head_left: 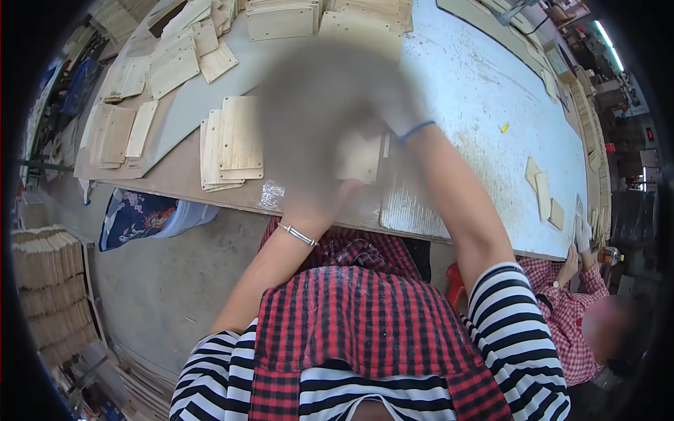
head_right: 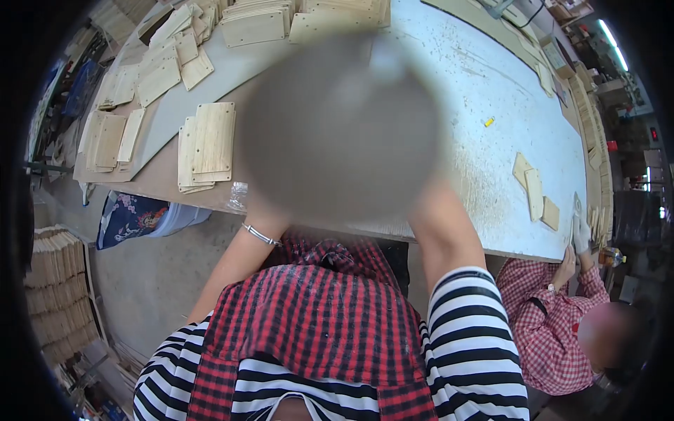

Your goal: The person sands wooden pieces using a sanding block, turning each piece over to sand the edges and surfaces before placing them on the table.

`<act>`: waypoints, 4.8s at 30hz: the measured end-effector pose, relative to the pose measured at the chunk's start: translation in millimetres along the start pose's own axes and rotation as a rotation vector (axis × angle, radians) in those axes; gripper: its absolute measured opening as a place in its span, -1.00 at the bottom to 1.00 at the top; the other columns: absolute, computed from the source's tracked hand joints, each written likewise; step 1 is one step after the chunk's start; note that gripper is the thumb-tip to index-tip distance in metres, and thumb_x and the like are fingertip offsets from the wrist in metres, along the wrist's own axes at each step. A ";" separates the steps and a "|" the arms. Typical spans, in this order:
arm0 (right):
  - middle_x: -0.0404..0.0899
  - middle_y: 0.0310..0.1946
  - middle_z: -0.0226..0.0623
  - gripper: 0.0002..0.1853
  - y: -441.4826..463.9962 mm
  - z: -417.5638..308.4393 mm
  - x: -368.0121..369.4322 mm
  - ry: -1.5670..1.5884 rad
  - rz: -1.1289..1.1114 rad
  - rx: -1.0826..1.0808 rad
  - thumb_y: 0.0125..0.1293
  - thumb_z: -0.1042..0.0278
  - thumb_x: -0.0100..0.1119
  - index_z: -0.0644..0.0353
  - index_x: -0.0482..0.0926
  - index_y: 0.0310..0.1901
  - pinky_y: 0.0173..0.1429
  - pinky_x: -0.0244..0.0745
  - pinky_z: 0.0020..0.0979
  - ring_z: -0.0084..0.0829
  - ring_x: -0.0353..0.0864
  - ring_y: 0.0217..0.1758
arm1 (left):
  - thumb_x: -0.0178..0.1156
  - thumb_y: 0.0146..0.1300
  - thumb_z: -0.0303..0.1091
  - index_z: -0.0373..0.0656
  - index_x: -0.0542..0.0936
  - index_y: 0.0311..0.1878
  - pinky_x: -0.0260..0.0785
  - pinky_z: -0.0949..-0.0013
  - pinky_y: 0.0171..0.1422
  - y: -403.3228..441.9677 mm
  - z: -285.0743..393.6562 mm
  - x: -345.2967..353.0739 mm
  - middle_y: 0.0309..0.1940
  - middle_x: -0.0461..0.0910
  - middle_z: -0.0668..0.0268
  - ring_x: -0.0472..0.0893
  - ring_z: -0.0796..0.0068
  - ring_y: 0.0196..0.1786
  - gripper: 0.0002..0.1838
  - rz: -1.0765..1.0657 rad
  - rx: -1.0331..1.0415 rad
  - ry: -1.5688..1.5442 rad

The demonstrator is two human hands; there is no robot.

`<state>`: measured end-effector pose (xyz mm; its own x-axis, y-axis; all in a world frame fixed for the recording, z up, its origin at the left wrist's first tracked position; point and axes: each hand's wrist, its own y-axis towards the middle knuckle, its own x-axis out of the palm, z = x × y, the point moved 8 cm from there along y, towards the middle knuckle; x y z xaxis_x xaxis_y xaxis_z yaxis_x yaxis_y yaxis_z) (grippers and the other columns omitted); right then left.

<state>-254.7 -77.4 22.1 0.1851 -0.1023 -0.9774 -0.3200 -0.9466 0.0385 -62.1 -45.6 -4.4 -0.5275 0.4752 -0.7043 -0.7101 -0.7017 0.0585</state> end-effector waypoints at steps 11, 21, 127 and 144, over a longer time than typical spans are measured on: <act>0.31 0.26 -0.20 -0.43 -16.1 -9.1 14.2 0.008 0.033 -0.053 0.25 0.12 0.03 0.18 0.29 0.25 0.39 0.13 -0.27 -0.26 0.23 0.33 | 0.42 -0.13 -0.14 -0.29 0.37 0.12 0.32 0.12 0.11 -2.7 -6.3 -4.3 0.01 0.42 0.00 0.44 0.02 0.03 -0.25 0.224 0.216 0.080; 0.29 0.27 -0.17 -0.47 -29.4 -18.5 18.6 0.035 0.013 -0.113 0.29 0.13 0.03 0.21 0.30 0.24 0.37 0.18 -0.28 -0.24 0.24 0.32 | 0.42 -0.13 -0.15 -0.28 0.34 0.17 0.30 0.11 0.13 -2.5 -5.8 0.9 0.03 0.41 0.00 0.43 0.02 0.06 -0.21 0.185 0.223 0.033; 0.54 -0.35 -0.27 -0.72 -151.0 45.4 -63.7 0.903 0.372 0.380 0.34 0.16 0.00 0.21 0.54 -0.15 -0.23 0.40 -0.49 -0.53 0.50 -0.30 | 0.22 0.08 -0.40 -0.27 0.52 -0.04 0.39 0.20 0.02 2.9 35.5 -18.9 -0.14 0.57 0.11 0.55 0.16 -0.10 -0.66 0.114 0.306 0.056; 0.64 -0.18 -0.22 -0.70 -86.6 -74.5 -24.1 -0.075 0.329 -0.373 0.12 0.32 0.18 0.29 0.62 -0.13 0.14 0.44 -0.36 -0.33 0.59 -0.05 | 0.27 0.05 -0.36 -0.27 0.46 -0.02 0.36 0.22 0.06 1.8 18.8 -44.2 -0.06 0.50 0.06 0.51 0.11 -0.07 -0.59 0.189 0.300 -0.379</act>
<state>-162.3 -15.8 57.8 0.0586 -0.4041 -0.9129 0.0059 -0.9143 0.4051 -48.9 -57.9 40.2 -0.7517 0.5529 -0.3596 -0.6595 -0.6369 0.3993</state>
